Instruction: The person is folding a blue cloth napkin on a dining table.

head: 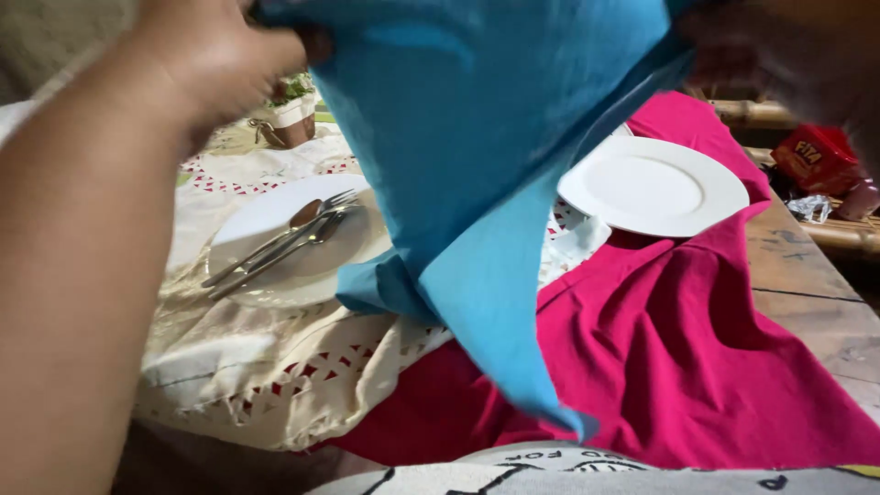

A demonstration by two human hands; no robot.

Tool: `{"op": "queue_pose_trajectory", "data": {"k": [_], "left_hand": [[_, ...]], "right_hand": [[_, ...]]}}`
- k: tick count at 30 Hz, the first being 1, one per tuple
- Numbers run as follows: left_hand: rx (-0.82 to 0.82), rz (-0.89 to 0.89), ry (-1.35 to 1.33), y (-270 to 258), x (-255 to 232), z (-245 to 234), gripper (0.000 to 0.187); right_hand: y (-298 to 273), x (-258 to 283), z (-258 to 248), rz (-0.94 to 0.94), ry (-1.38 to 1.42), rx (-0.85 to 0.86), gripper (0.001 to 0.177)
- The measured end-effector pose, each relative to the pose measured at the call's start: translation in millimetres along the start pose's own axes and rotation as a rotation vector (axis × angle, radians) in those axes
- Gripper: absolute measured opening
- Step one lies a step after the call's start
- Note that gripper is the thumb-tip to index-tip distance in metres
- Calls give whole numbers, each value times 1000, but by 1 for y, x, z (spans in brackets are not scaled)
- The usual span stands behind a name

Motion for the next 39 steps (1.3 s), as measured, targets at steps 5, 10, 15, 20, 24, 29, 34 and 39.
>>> {"op": "queue_pose_trajectory", "data": {"k": [5, 10, 15, 20, 24, 29, 34, 39], "left_hand": [[29, -263, -92, -23, 24, 15, 23], [28, -110, -118, -18, 30, 28, 17], [1, -202, -511, -28, 7, 27, 17], [-90, 250, -813, -12, -29, 33, 14], [-234, 470, -587, -32, -92, 43, 16], [-128, 484, -565, -36, -150, 97, 18], [-36, 470, -263, -44, -222, 125, 25], [11, 593, -176, -42, -269, 151, 23]], "right_hand": [[20, 4, 98, 49, 18, 1, 17], [-3, 14, 120, 124, 56, -47, 16], [-14, -4, 99, 176, 44, -110, 17], [-32, -16, 71, 146, -26, -162, 15], [-50, -39, 32, 175, -93, -219, 14], [-77, -73, 2, 334, -111, -202, 16], [-74, -57, 2, 281, -342, 36, 36], [-93, 67, 44, -336, -4, 381, 84]]}}
Point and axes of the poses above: each hand's wrist, its own y-axis towards the middle knuckle, its own z-axis out of the palm, x = y × z, the point moved 10 cm from there along y, towards the middle knuckle, and after that the axes turned 2 degrees about x, right-handed, at the moved point
